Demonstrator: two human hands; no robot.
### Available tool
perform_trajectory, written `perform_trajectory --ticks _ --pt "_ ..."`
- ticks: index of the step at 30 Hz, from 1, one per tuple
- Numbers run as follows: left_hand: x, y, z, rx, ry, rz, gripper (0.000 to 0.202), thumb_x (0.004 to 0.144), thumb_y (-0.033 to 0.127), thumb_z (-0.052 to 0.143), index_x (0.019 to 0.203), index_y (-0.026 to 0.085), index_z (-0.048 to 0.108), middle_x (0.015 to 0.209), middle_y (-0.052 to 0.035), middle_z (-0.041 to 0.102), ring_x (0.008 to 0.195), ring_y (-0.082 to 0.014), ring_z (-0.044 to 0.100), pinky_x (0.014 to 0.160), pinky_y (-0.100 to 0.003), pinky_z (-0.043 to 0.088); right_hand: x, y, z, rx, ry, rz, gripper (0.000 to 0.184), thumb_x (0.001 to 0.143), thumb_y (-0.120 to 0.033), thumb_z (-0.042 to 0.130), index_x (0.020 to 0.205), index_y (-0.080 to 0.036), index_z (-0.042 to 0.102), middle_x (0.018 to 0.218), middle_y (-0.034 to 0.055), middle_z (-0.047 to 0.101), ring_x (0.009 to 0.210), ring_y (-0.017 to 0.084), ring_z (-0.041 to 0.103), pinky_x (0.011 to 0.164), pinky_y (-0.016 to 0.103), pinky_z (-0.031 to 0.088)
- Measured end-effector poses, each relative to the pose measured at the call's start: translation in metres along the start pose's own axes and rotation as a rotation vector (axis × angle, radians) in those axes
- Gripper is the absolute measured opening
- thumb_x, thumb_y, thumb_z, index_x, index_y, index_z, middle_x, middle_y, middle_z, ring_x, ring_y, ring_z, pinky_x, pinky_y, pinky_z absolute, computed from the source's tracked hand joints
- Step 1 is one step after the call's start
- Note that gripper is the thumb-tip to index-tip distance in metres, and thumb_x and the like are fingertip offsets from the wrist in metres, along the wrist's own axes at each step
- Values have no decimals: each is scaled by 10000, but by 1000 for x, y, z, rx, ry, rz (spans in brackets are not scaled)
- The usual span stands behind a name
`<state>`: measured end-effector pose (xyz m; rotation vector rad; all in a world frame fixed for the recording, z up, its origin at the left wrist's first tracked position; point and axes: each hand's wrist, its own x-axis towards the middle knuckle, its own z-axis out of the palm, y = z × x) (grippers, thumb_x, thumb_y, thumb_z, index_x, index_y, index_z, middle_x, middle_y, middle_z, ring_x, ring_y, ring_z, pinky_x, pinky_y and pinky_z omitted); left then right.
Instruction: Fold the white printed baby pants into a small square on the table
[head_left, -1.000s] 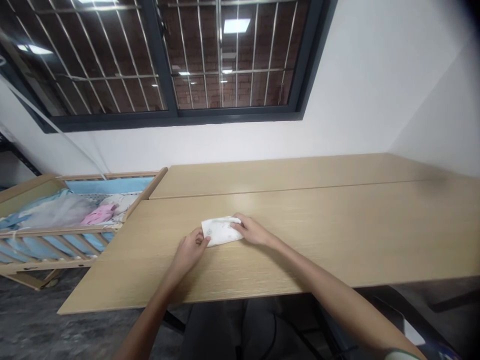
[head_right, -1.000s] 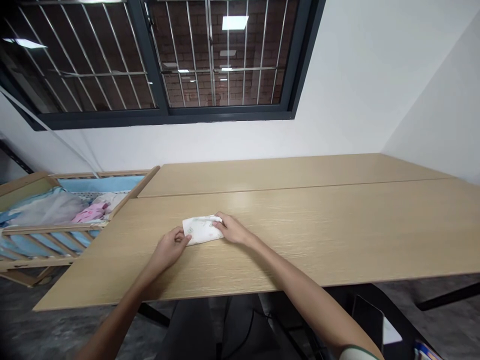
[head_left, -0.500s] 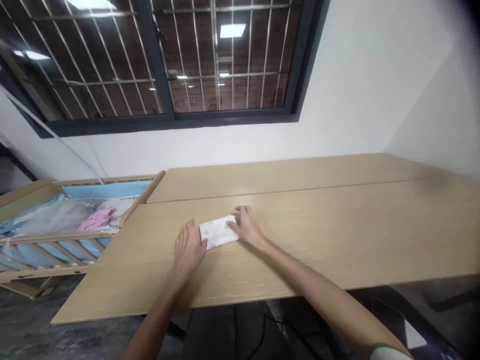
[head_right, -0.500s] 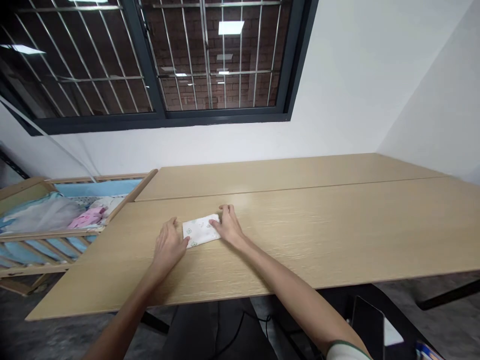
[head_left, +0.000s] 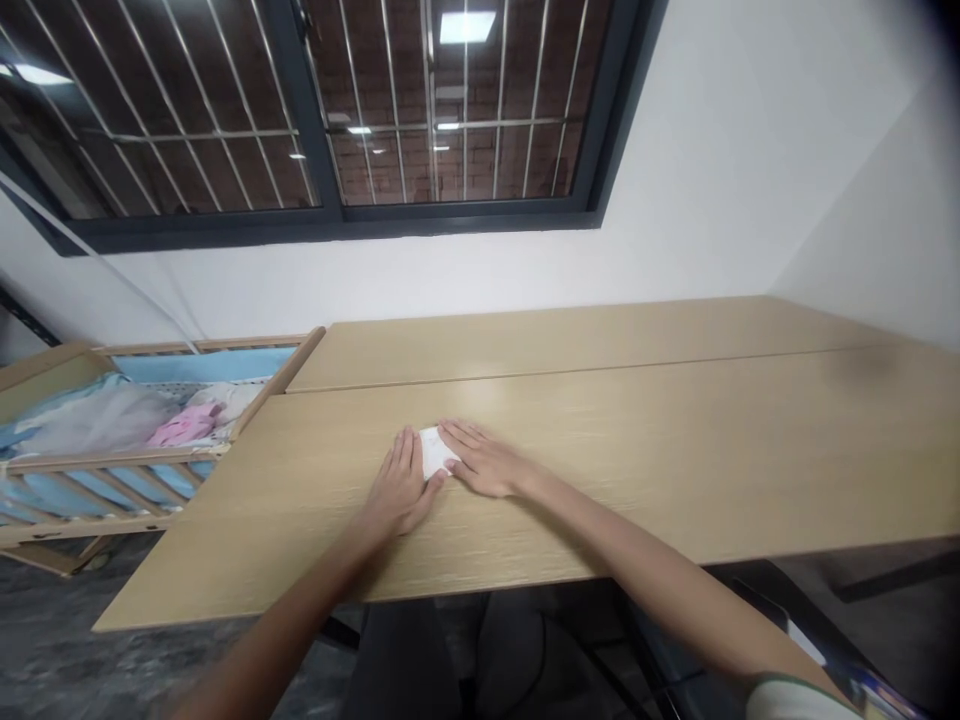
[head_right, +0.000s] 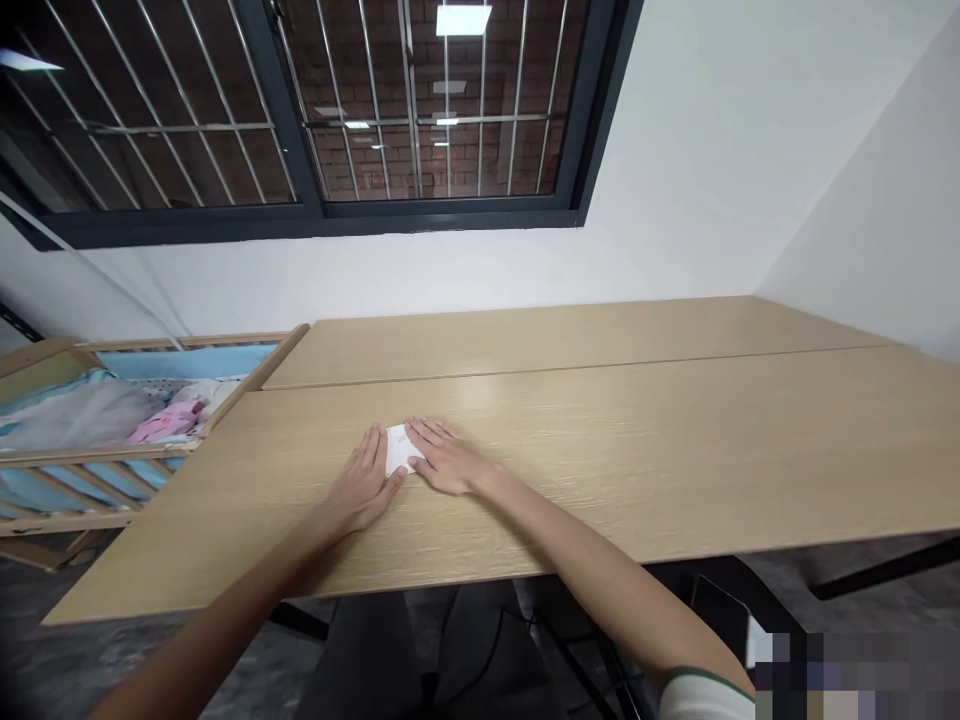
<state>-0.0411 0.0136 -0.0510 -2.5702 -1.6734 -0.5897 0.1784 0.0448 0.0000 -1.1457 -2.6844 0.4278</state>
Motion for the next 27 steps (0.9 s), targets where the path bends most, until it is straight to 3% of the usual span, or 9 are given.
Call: perform_trajectory --ticks 3,6,9,11,15,18,21,24,27 --pt "-10 -11 -7 29 -56 -1 822 1031 576 196 1533 -74 230 1609 -325 246 1537 -370 188 1211 -532 301 -9 3 -3 15 23 25 753 1055 -579 232 1628 -91 193 1686 143 126 1572 267 100 1284 457 96" --pt "-18 -13 -17 71 -42 65 814 1026 587 231 1515 -61 293 1612 -310 256 1537 -374 193 1215 -536 292 -12 1 -7 -5 82 -41 742 1049 -565 302 1610 -81 260 1679 161 160 1572 285 95 1282 472 91" --pt "-18 -10 -29 97 -25 151 774 1015 596 313 1515 7 340 1617 -264 296 1530 -355 238 1222 -517 280 -9 1 -10 -6 112 -129 763 984 -570 491 1566 -89 377 1659 185 239 1557 320 168 1272 489 124" --pt "-13 -8 -34 96 -73 129 755 1001 590 378 1508 31 363 1590 -258 358 1498 -348 325 1194 -505 322 -5 3 -10 33 107 -137 832 902 -565 627 1545 -84 409 1633 215 295 1531 343 248 1252 497 193" --pt "3 -5 -41 53 -159 31 719 924 522 574 1461 62 440 1544 -245 441 1428 -357 436 1139 -492 379 6 17 -1 163 176 -148 746 837 -354 699 1502 -114 459 1556 213 439 1462 332 384 1192 496 310" --pt "13 -3 -52 4 -121 -12 484 918 326 575 1353 113 558 1438 -203 575 1314 -328 556 1091 -454 416 15 24 2 256 263 -112 547 814 -209 653 1352 -138 589 1374 178 616 1280 310 559 1095 478 413" --pt "14 -3 -72 -1 -64 -54 299 957 217 439 1149 153 660 1200 -171 712 1136 -302 659 1009 -431 454 21 18 -8 427 322 -25 281 870 -250 621 1133 -157 658 1110 115 707 1008 251 654 914 405 507" --pt "6 -3 -95 -110 42 -156 299 996 333 406 1084 178 646 1065 -138 737 1015 -286 691 906 -404 493 26 4 -25 696 372 -1 322 899 -363 640 1156 -177 590 1040 78 691 909 207 651 790 330 518" --pt "-9 2 -105 -461 124 -296 390 951 455 502 1231 189 549 932 -62 740 839 -237 708 755 -339 518 33 -6 -40 856 357 24 429 894 -419 658 1231 -186 529 977 58 676 842 187 639 712 290 500"
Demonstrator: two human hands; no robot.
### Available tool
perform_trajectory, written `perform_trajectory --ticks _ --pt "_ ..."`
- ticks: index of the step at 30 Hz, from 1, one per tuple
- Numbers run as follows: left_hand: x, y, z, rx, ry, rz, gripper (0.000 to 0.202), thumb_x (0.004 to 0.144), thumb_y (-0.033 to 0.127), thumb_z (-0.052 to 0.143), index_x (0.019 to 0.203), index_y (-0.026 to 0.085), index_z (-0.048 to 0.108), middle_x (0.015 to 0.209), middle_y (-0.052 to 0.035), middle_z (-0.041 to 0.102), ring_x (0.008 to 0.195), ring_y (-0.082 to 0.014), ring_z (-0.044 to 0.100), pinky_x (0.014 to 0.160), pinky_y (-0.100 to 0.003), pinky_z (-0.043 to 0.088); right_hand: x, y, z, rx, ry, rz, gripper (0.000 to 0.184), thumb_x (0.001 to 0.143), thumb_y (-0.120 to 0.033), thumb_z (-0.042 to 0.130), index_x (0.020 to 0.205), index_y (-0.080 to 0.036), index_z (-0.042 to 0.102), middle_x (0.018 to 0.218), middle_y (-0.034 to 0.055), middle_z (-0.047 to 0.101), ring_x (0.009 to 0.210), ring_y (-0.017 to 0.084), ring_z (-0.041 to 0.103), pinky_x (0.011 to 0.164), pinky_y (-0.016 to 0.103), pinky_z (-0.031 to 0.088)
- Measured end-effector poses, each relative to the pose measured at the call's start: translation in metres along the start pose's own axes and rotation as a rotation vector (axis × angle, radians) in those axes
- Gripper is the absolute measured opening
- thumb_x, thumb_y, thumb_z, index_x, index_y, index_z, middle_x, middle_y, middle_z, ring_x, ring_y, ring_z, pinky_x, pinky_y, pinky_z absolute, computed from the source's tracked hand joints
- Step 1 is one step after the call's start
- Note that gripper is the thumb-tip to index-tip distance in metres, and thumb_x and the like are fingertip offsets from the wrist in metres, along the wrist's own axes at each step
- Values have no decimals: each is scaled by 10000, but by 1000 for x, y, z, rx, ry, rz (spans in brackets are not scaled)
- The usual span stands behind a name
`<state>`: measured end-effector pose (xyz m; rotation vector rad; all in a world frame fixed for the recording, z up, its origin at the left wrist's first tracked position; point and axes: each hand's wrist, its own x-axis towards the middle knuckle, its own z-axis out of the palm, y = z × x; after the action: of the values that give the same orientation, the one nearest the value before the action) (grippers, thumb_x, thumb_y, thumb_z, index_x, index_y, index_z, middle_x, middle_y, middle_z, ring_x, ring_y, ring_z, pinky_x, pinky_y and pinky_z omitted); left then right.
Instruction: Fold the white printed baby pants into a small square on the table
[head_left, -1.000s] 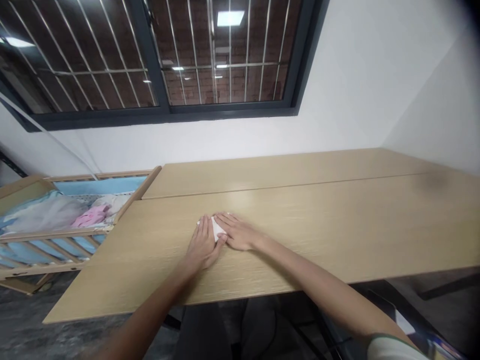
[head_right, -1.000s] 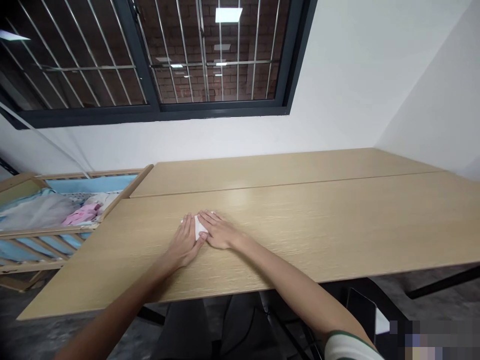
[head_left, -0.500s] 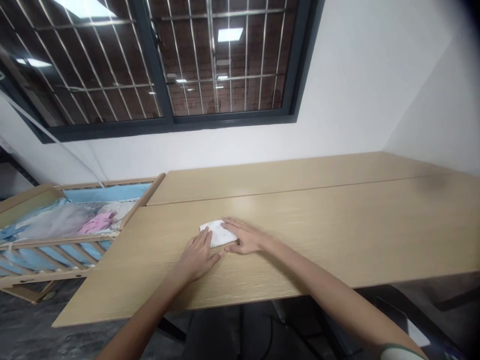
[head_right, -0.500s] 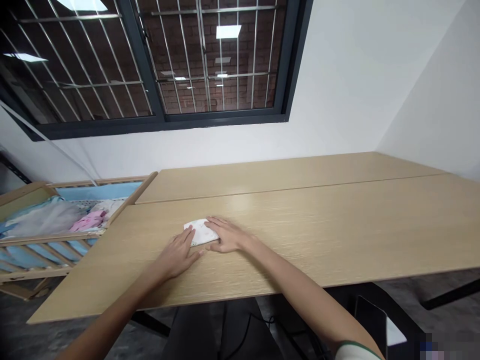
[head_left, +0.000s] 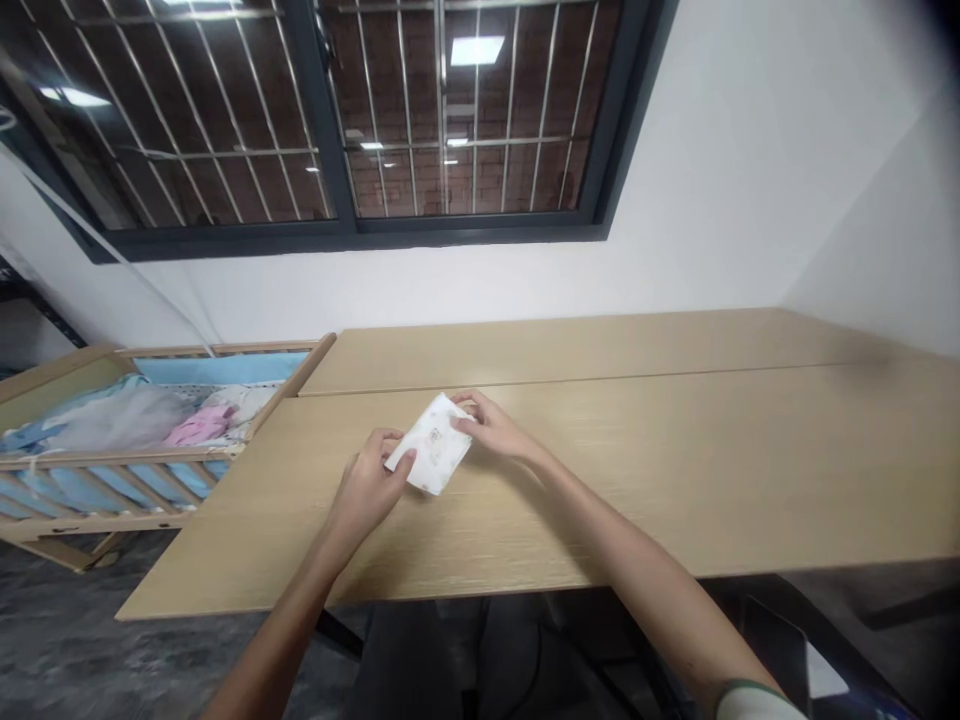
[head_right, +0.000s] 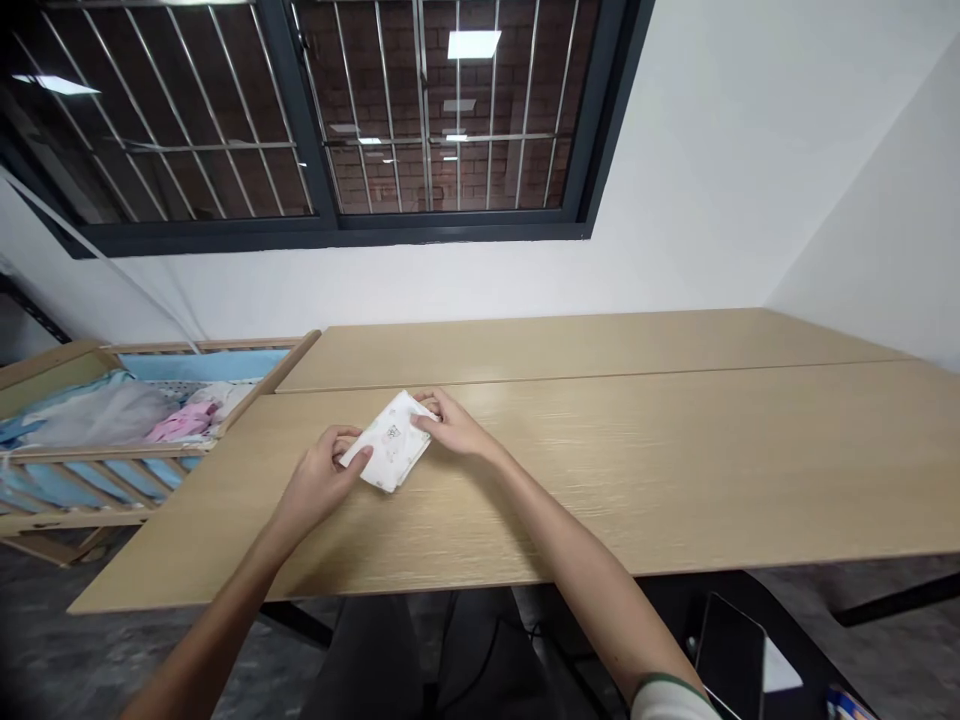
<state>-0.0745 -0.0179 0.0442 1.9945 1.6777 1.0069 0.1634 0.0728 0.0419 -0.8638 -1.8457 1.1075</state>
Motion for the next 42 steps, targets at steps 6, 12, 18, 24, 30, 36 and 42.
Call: perform_trajectory --ticks 6,12,18,24,30,36,42 --pt "-30 -7 29 -1 -124 -97 477 937 397 503 1354 175 441 913 -62 723 857 -252 705 750 -349 507 19 19 11 -194 11 137 439 819 -350 744 1177 -170 565 864 17 639 710 144 583 620 247 449" --pt "-41 -3 50 380 -113 -104 382 997 335 405 1323 154 486 1146 -160 703 1044 -325 670 877 -426 496 22 38 23 -472 -24 119 352 906 -392 682 1141 -135 627 1038 107 699 916 206 657 815 327 518" --pt "-73 21 80 467 119 181 521 992 376 428 1409 68 468 1491 -245 478 1379 -383 447 1065 -516 431 3 -9 38 -684 -224 -193 509 1048 -470 428 1452 -174 518 1548 160 464 1456 283 393 1201 457 291" --pt "-90 21 109 553 13 244 534 1008 478 386 1239 94 677 1212 -231 690 1163 -413 619 1021 -610 456 -31 -33 62 -581 -713 -263 556 1079 -498 325 1570 -246 395 1662 34 278 1555 205 201 1276 398 143" --pt "-87 18 113 481 109 227 602 991 501 405 1404 86 545 1388 -253 589 1332 -418 507 1049 -586 442 -10 10 32 -610 -677 -137 542 1077 -477 357 1586 -290 350 1658 1 259 1556 212 191 1294 449 76" --pt "-91 20 121 464 135 208 653 994 481 389 1523 98 382 1511 -244 482 1427 -421 406 1064 -576 424 34 47 10 -640 -541 -128 593 1063 -495 366 1592 -228 347 1662 39 253 1554 222 201 1292 419 125" --pt "-63 11 79 438 14 142 518 992 497 397 1332 152 583 1322 -179 653 1234 -338 596 1010 -464 475 14 50 17 -795 -352 -174 669 1059 -573 261 1600 -182 309 1652 121 303 1528 275 267 1248 471 200"
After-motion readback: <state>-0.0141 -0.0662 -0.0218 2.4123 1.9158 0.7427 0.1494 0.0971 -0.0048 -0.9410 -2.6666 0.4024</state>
